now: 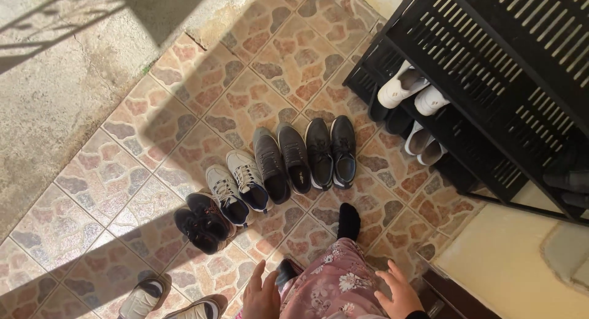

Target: The person removes various pairs of shoes from a black metal shoe rack and places them on the tiled floor. They then pick up the shoes from the floor and place them back onto the rack, organizing them by type and color.

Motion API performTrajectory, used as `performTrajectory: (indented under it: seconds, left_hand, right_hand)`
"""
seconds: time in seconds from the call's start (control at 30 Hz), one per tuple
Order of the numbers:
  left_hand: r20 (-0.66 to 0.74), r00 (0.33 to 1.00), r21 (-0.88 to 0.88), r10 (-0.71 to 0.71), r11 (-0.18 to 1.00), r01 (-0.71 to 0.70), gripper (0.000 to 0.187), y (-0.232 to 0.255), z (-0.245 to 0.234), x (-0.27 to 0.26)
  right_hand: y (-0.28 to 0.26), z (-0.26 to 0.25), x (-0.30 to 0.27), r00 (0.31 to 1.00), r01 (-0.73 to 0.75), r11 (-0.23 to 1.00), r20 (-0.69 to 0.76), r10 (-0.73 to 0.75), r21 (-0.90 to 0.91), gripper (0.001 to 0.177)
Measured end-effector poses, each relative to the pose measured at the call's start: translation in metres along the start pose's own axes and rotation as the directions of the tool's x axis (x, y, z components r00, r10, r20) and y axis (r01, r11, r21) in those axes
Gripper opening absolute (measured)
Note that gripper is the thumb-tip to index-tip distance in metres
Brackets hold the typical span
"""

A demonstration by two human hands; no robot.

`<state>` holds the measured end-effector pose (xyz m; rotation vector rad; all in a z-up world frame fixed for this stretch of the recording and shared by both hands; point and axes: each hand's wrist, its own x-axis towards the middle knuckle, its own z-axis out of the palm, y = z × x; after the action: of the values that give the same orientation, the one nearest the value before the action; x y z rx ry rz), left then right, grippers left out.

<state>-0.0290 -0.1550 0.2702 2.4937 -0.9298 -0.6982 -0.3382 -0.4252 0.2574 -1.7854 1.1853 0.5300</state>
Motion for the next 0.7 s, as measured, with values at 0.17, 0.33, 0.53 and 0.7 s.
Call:
performTrajectory:
  seconds: [0.17,0.33,0.53,0.7]
  left_hand:
    - [-0.099,0.983,-0.059,0.152,0.986,-0.159,0.034,-0.022,0.006,0.001]
    - [-0.238,0.942,-0.221,0.238,0.931,-0.291,0.03,-0.044,0.035,0.028]
    - [-0.098,0.893,-0.242,0.439,0.86,-0.45,0.035,-0.053,0.016,0.076]
    - [-0.059,0.892,-0.068,0.448,0.89,-0.452,0.036,-0.011,-0.04,0.07]
  right_hand:
    - [0.022,-0.022,-0.033,0.971,-0.198,0.974,0.159,0.18,0.11,0.06]
    - [0.055,-0.023,-0.056,0.995,-0.095,0.983,0.032,0.091,0.16,0.059]
    - [0.09,0.0,-0.084,0.971,-0.039,0.985,-0.225,0.077,0.167,0.061]
    - [0.089,0.022,-0.132,0.951,-0.136,0.945,-0.229,0.209,0.299,0.062]
